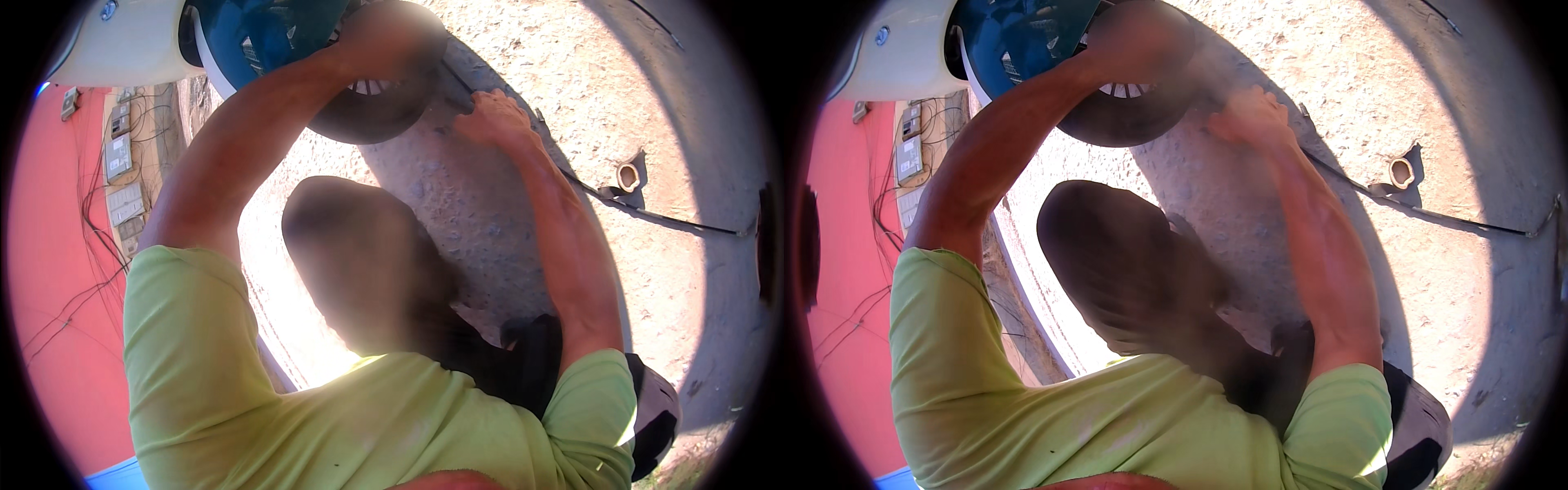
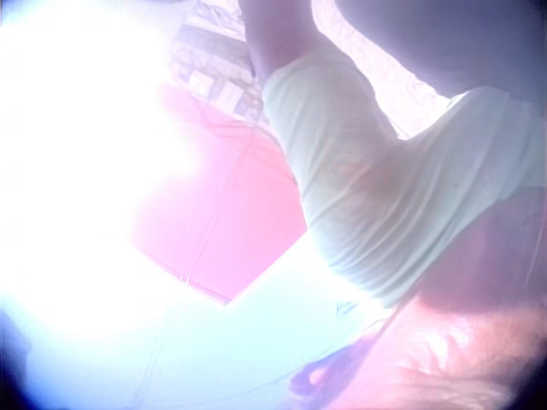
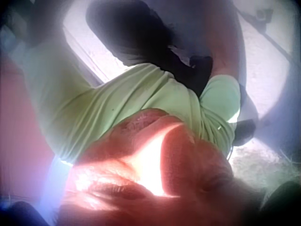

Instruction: The person attempts to repair a scooter tire by pulling at the rubber and using a pair of pliers to manipulate the tire bead near the wheel rim while crouching on the ground.

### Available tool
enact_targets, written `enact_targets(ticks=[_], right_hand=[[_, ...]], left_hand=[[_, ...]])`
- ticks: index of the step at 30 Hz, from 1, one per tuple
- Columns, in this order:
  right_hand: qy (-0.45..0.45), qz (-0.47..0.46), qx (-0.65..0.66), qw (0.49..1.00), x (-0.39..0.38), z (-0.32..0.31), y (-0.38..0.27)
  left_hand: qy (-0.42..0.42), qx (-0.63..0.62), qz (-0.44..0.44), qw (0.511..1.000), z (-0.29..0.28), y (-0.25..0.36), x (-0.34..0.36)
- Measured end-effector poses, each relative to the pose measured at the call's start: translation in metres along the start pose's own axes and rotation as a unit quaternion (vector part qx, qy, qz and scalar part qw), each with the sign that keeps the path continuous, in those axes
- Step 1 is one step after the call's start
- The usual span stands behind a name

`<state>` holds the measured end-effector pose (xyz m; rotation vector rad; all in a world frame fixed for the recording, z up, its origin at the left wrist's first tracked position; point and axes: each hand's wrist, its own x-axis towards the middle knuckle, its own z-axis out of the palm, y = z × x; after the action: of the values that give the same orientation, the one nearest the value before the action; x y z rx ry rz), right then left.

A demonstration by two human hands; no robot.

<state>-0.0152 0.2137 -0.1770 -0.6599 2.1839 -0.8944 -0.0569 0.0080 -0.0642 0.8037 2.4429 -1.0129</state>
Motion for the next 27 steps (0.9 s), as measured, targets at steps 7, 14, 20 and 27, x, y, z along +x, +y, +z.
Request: enact_targets(ticks=[7,14,20,27], right_hand=[[0.14,-0.066,0.301,0.941,0.043,0.059,-0.067],[0.195,0.089,0.359,0.909,0.061,0.087,-0.091],[0.226,0.094,0.364,0.899,0.064,0.095,-0.091],[0.235,0.078,0.402,0.882,0.053,0.089,-0.094]], left_hand=[[-0.043,0.018,-0.02,0.999,-0.008,0.003,0.012],[0.042,-0.002,-0.022,0.999,0.005,0.002,0.006],[-0.059,-0.198,-0.071,0.976,-0.061,0.01,0.01],[0.072,-0.176,-0.077,0.979,0.008,0.003,-0.001]])
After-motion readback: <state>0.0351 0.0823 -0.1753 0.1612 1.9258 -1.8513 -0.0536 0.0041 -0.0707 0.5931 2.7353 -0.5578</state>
